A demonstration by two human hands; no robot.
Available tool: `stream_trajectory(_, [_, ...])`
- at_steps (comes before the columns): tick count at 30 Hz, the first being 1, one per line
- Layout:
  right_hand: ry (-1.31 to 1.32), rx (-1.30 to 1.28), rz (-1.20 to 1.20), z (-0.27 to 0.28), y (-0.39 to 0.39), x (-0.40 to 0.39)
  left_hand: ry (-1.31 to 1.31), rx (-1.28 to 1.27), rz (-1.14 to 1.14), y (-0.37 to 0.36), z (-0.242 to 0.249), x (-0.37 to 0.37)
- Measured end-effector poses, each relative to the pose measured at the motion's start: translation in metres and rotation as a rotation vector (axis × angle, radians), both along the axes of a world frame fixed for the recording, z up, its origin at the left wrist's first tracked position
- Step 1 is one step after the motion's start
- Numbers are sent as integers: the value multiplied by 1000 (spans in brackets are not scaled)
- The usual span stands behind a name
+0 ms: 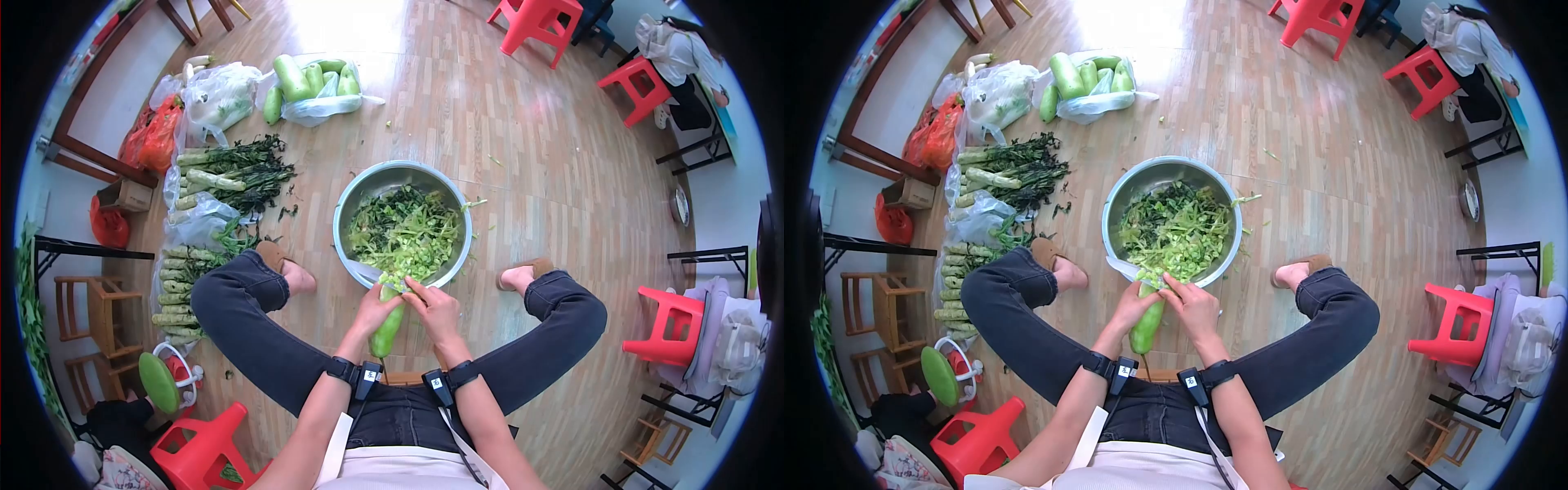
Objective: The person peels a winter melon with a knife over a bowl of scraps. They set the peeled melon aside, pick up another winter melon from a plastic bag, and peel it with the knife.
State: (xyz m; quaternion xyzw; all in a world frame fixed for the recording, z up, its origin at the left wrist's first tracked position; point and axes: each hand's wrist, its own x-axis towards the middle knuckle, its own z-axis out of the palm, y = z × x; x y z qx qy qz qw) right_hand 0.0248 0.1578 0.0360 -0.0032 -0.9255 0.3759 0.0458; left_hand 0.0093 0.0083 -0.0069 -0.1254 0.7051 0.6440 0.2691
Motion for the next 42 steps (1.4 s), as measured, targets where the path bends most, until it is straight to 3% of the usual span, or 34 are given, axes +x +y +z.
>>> stream_trajectory(5, [-73,107,-8,-12,9,-1,10,32,-10,2,6,1])
stream_trajectory(7, [-30,-132,-262,-40,19,-5,175,12,-111,2,9,4])
stream_trajectory(8, [-29,-139,-261,-44,23,-4,175,5,-110,1,7,5])
stream_trajectory(10, [-290,-349,-362,-35,30,-6,179,-11,-7,4,2,4])
stream_trajectory(13, [-197,-474,-239,-25,13,-3,153,-217,9,0,-6,2])
stream_trajectory(15, [-154,-405,-152,-10,5,2,194,-255,29,-2,-13,2])
stream_trajectory(17, [-244,-171,-20,-1,-2,6,295,-419,-81,-5,-10,2])
stream_trajectory(28, [-44,238,-28,-16,5,3,308,-488,-121,3,16,6])
stream_trajectory(30, [-286,-243,-322,-40,19,0,382,-502,-159,4,21,6])
stream_trajectory(33, [-233,-492,-312,-79,27,4,408,-458,-78,4,16,3])
stream_trajectory(35, [-305,-529,-319,-65,15,5,358,-409,30,1,-9,3])
stream_trajectory(37, [-514,-939,-258,-44,-2,6,273,-302,96,1,-21,5])
stream_trajectory(39, [-603,-1009,-260,-32,-16,7,-151,188,290,1,-9,1])
stream_trajectory(41, [-618,-1062,-267,-33,-23,12,-292,282,349,-4,-7,-3])
stream_trajectory(42, [-581,-1031,-292,-35,-24,12,-384,477,426,-10,-2,-5])
